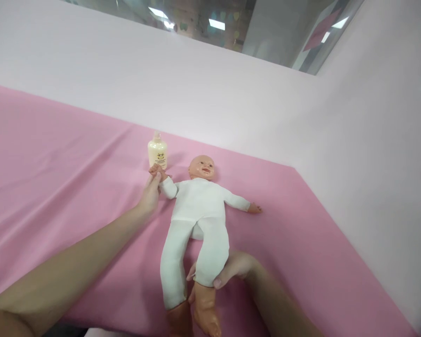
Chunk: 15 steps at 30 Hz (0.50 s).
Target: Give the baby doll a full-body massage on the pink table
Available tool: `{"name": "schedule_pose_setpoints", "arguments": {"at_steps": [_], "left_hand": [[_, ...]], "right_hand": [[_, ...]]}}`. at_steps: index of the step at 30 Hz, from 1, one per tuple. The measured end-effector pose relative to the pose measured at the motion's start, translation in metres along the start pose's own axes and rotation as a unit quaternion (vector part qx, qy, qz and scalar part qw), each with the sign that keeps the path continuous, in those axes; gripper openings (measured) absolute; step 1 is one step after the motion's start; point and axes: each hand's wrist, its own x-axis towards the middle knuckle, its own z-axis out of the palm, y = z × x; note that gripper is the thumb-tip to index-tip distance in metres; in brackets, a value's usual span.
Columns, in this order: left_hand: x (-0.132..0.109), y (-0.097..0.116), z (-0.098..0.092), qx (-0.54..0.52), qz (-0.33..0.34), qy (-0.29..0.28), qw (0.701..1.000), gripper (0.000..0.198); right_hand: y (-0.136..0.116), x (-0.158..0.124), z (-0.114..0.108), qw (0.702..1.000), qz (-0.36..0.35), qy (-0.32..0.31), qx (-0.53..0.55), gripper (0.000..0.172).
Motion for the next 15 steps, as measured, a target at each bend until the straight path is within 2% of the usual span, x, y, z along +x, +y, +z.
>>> {"name": "schedule_pose_setpoints", "arguments": {"at_steps": [4, 8, 10, 15], "left_hand": [[0.012, -0.005, -0.007, -0.077, -0.074, 0.08, 0.991, 0.037], [0.022, -0.01, -0.013, -0.112, -0.102, 0.144, 0.978, 0.031], [0.024, -0.012, -0.014, -0.099, -0.094, 0.151, 0.979, 0.031], [0.027, -0.018, -0.018, -0.056, -0.071, 0.128, 0.988, 0.037]], "right_hand": [[0.007, 0.0, -0.004, 1.0, -0.016, -0.004, -0.013, 0.065], [0.008, 0.0, -0.005, 1.0, -0.022, -0.004, -0.018, 0.065], [0.006, -0.001, -0.004, 0.999, -0.022, -0.005, -0.023, 0.064], [-0.003, -0.002, 0.001, 1.0, -0.012, 0.002, -0.023, 0.061]]}}
